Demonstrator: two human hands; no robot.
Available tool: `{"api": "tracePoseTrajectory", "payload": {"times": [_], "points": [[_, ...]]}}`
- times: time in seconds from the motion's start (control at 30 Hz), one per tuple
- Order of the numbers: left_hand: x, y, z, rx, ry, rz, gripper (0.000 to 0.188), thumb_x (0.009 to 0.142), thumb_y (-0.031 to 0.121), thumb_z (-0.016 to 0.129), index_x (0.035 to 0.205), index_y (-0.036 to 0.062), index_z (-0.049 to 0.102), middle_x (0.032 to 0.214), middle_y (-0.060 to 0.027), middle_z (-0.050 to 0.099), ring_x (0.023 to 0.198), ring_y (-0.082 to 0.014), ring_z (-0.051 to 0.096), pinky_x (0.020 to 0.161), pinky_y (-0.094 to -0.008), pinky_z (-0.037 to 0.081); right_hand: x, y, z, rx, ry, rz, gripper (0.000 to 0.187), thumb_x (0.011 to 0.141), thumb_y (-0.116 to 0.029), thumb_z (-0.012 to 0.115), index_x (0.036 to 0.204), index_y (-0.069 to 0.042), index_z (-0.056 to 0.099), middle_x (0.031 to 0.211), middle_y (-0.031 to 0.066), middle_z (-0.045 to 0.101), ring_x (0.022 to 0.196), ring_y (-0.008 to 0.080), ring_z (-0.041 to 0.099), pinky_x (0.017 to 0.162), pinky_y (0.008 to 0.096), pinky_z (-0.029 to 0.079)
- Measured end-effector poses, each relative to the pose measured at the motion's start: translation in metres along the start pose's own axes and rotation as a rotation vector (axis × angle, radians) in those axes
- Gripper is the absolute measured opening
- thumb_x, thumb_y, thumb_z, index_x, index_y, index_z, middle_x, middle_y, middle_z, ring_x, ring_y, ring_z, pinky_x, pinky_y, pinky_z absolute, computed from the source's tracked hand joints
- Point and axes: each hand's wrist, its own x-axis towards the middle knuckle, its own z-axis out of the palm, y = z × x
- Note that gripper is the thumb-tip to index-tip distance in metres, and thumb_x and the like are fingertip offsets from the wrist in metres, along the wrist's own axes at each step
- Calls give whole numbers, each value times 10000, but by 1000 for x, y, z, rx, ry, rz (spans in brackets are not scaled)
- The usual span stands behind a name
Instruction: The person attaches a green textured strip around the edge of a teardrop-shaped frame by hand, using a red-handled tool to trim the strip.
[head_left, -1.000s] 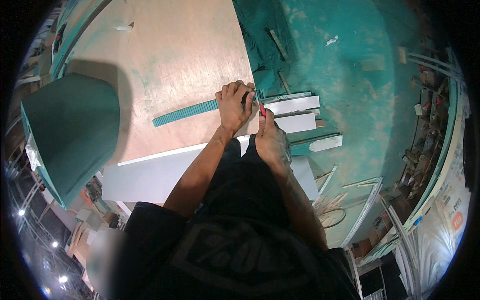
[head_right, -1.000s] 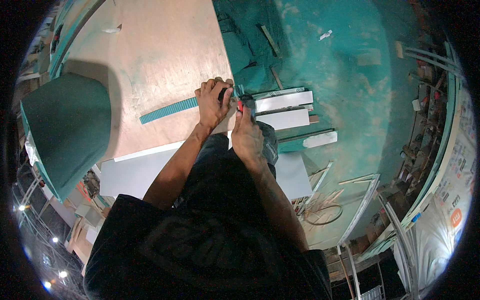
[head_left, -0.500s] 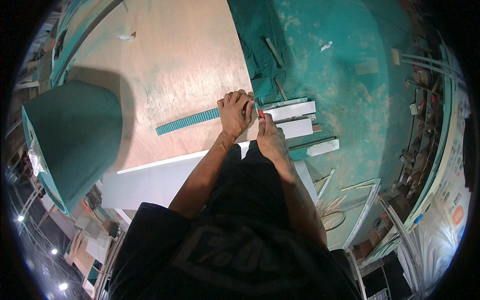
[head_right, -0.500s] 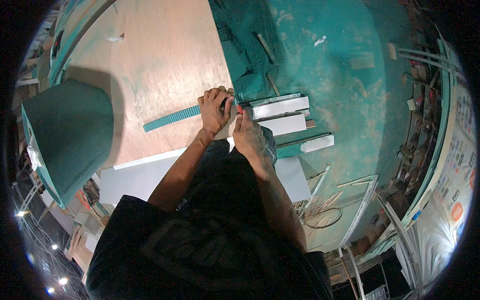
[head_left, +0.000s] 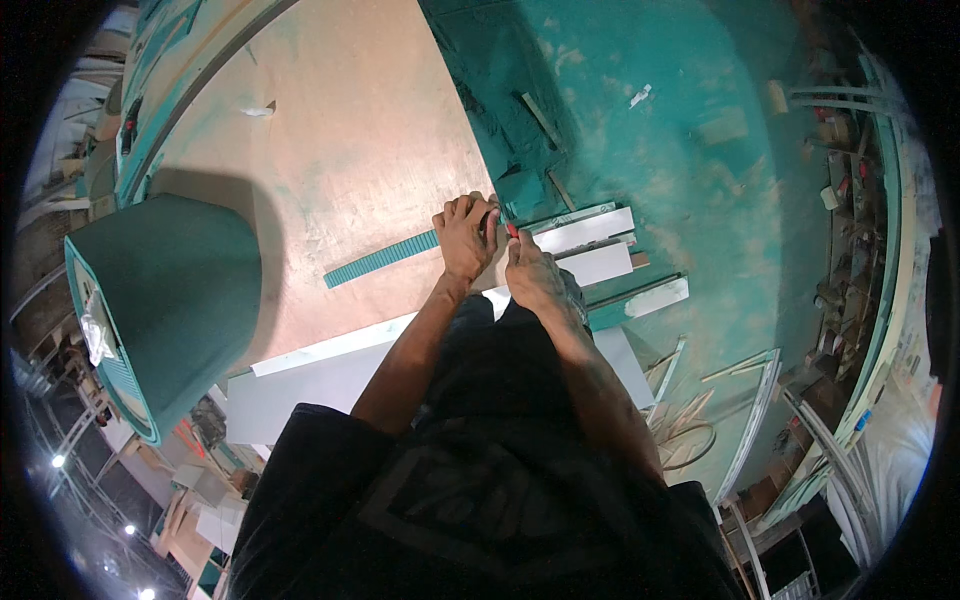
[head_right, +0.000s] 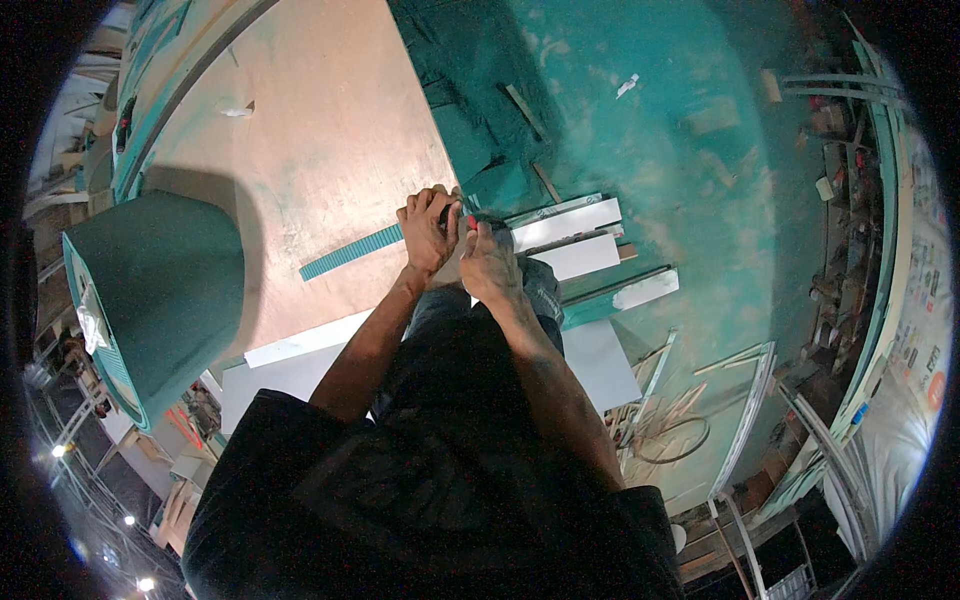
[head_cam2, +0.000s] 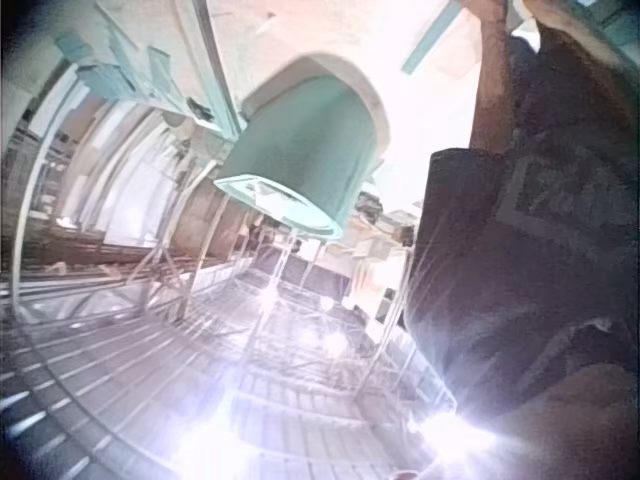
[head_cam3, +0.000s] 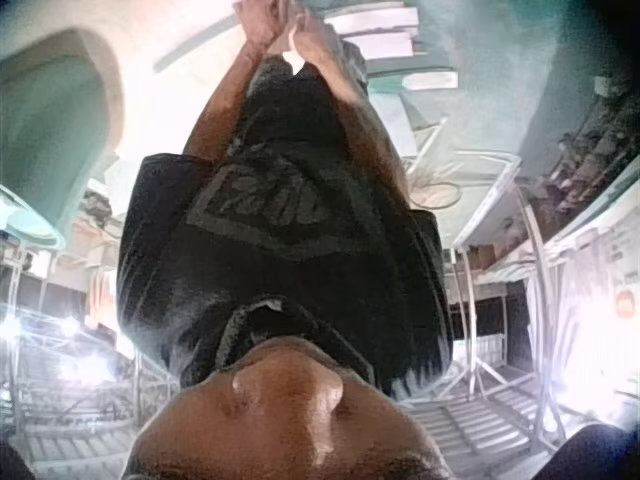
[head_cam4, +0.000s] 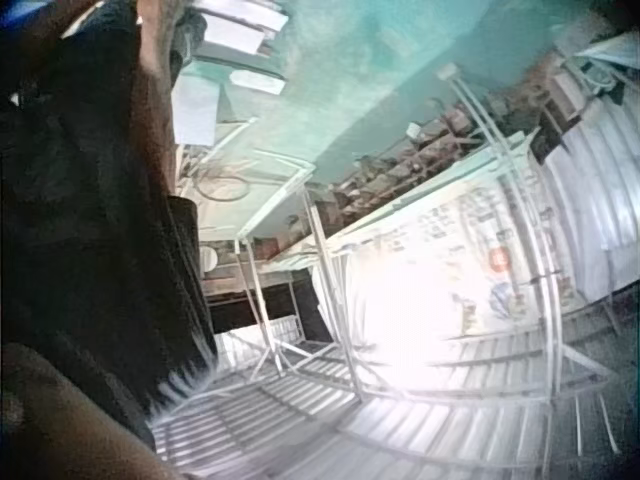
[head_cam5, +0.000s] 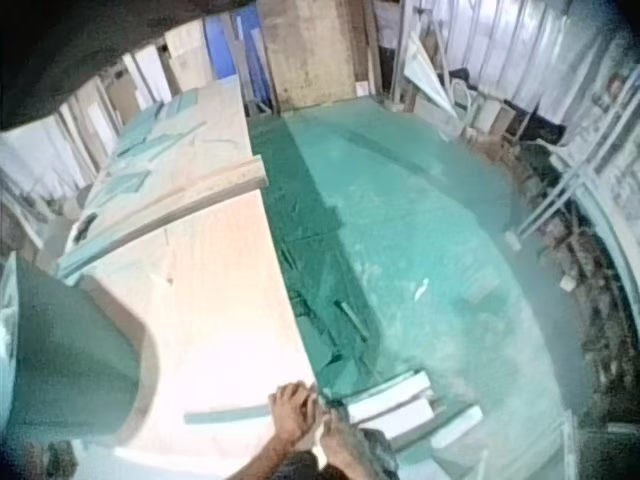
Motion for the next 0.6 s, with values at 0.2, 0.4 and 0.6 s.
{"api": "tracePoseTrajectory", "payload": {"times": [0.2,0.4,0.6], "points": [[-1,-1,1,34,-21,8,139,953,234,671,1058,144,682,1105,-78,601,1047,-322,545,878,-478,364,2,0,-3,52,-66,60,448,1080,-356,375,1420,-79,467,1249,376,629,1182,579,590,1020,647,452],[-1,-2,1,27,-13,14,141,979,246,654,1065,137,679,1086,-104,596,1033,-339,541,869,-488,372,2,-8,-10,16,-82,36,415,1071,-300,395,1424,-93,463,1257,360,624,1126,544,619,945,626,471],[-3,-3,0,58,-19,9,154,972,259,658,1056,131,675,1108,-100,609,1044,-345,551,871,-499,381,-10,5,3,-13,60,9,412,1077,-322,388,1387,-77,504,1205,353,651,1111,563,614,979,648,457]]}}
